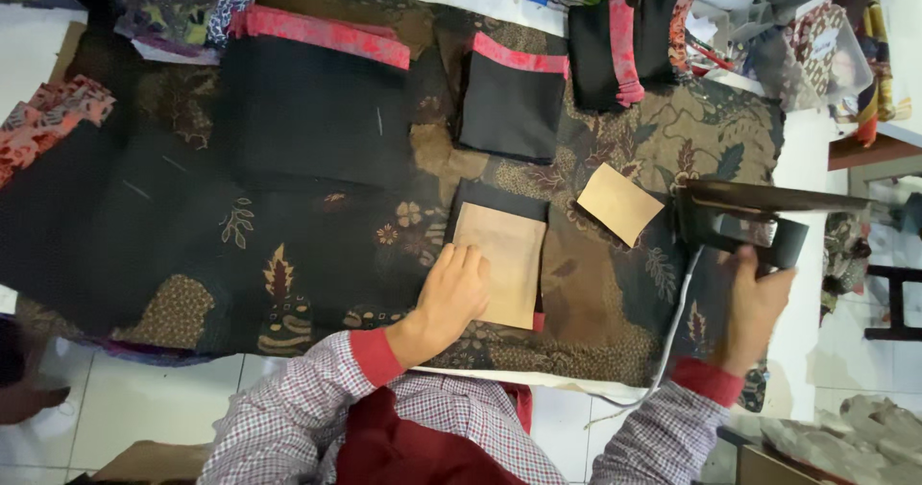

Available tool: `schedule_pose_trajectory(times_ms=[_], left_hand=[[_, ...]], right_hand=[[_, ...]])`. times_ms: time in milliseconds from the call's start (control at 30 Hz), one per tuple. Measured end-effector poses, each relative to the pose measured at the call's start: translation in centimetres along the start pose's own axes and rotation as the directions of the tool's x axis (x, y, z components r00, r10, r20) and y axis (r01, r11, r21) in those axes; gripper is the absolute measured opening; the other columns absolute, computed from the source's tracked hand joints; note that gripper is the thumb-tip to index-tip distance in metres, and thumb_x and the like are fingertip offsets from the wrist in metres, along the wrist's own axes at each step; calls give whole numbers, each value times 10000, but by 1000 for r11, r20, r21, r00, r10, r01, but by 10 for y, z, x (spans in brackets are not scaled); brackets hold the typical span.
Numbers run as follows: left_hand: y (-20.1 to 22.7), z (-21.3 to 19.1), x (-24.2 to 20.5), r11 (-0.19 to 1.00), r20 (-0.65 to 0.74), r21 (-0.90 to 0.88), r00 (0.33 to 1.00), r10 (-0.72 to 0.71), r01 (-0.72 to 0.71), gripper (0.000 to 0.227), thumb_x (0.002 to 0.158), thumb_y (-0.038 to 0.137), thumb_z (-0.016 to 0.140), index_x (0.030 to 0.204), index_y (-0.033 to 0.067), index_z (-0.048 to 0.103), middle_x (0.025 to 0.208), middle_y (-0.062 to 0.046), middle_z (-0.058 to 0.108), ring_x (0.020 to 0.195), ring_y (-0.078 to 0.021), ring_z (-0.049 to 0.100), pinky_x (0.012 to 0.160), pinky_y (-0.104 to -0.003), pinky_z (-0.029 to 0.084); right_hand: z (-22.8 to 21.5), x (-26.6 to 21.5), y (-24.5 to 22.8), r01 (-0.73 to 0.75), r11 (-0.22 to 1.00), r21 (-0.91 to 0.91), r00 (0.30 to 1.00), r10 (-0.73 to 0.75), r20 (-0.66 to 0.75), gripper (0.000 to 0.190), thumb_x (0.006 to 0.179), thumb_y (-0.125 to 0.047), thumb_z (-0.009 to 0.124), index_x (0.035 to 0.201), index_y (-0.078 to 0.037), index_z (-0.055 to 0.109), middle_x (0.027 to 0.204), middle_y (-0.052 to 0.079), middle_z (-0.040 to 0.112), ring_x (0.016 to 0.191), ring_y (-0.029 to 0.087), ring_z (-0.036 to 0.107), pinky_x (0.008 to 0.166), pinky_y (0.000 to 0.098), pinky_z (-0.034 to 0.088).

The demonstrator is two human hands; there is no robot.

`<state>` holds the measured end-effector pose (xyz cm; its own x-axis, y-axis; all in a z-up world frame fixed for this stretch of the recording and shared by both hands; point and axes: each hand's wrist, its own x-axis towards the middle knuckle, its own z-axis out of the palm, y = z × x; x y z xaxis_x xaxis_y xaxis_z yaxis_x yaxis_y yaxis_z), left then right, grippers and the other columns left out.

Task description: The person irons small black fabric pieces with pink trim on a patterned table. They place a brown paper sheet over each piece, press with an iron, then remove the paper and stack the finished items.

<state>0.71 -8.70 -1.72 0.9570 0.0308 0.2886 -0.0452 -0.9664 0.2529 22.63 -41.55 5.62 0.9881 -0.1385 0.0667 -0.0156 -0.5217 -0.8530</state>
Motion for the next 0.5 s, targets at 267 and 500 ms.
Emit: schedule_pose_trajectory(times_ms=[267,500], left_hand=[[23,4,1,986,-39,161,999,-29,35,233,782,158,603,956,22,677,983,-136,641,987,-266,609,970,-377,459],[36,11,-5,999,77,1,996,-32,32,191,821,107,625,983,20,675,979,-128,629,1003,-277,606,966,-380,470]], right_hand=[[112,-29,-21,810,529,-252,581,-672,458,608,814,-48,720,1379,108,555,1410,354,547,1323,482,489,1055,468,427],[151,-50,-87,608,793,-22,659,-490,570,426,856,42,558,1225,-109,708,1345,113,703,1344,257,607,1182,391,439]])
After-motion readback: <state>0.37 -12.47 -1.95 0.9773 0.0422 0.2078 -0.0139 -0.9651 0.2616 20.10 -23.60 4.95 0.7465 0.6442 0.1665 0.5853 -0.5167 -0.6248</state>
